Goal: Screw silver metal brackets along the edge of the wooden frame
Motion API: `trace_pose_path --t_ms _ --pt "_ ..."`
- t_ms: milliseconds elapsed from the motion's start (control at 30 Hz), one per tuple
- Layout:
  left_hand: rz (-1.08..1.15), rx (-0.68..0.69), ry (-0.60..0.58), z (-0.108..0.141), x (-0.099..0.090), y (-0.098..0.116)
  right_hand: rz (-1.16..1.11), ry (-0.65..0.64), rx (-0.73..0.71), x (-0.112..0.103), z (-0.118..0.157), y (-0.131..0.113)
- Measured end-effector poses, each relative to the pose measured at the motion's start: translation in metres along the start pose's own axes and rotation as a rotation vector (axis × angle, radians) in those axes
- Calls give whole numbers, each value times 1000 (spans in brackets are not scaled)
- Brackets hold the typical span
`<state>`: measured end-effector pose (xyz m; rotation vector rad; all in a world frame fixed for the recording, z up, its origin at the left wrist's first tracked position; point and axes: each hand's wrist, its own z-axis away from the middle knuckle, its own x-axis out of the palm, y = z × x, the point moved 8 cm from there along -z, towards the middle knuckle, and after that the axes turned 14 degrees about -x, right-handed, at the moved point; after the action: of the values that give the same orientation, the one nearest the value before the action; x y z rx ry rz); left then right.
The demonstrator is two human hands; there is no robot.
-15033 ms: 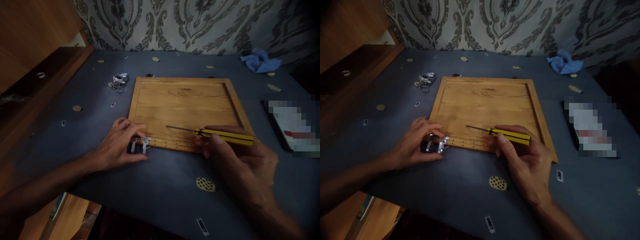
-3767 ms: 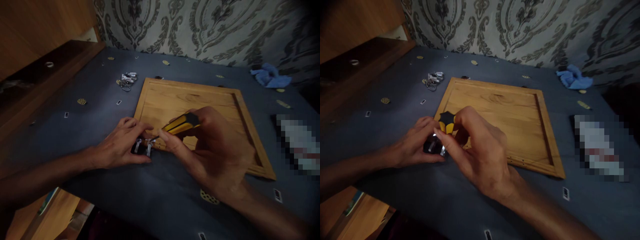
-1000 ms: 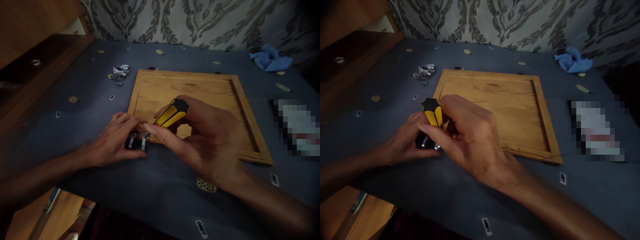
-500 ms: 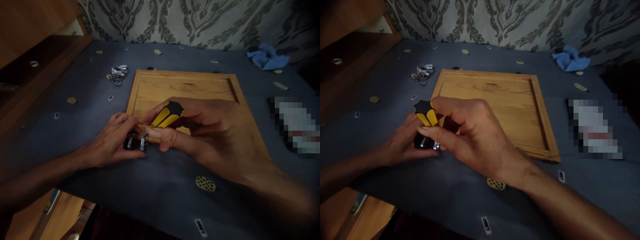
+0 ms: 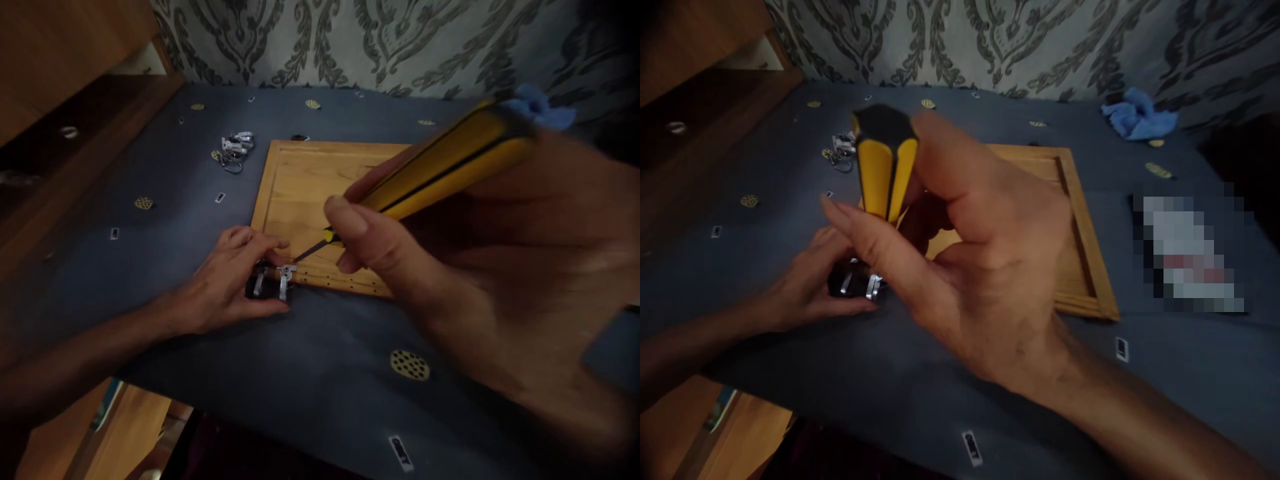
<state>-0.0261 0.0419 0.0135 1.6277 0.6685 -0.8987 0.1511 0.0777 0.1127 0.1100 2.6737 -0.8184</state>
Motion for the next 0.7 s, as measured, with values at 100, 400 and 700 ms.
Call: trace_pose_path --t_ms 100,400,700 --pt "8 3 13 1 1 -2 -23 -128 21 10 1 4" --pt "4 9 19 1 -1 -1 -61 -215 -7 26 10 13" --pt "10 3 1 -1 -1 1 -65 -238 -8 28 11 11"
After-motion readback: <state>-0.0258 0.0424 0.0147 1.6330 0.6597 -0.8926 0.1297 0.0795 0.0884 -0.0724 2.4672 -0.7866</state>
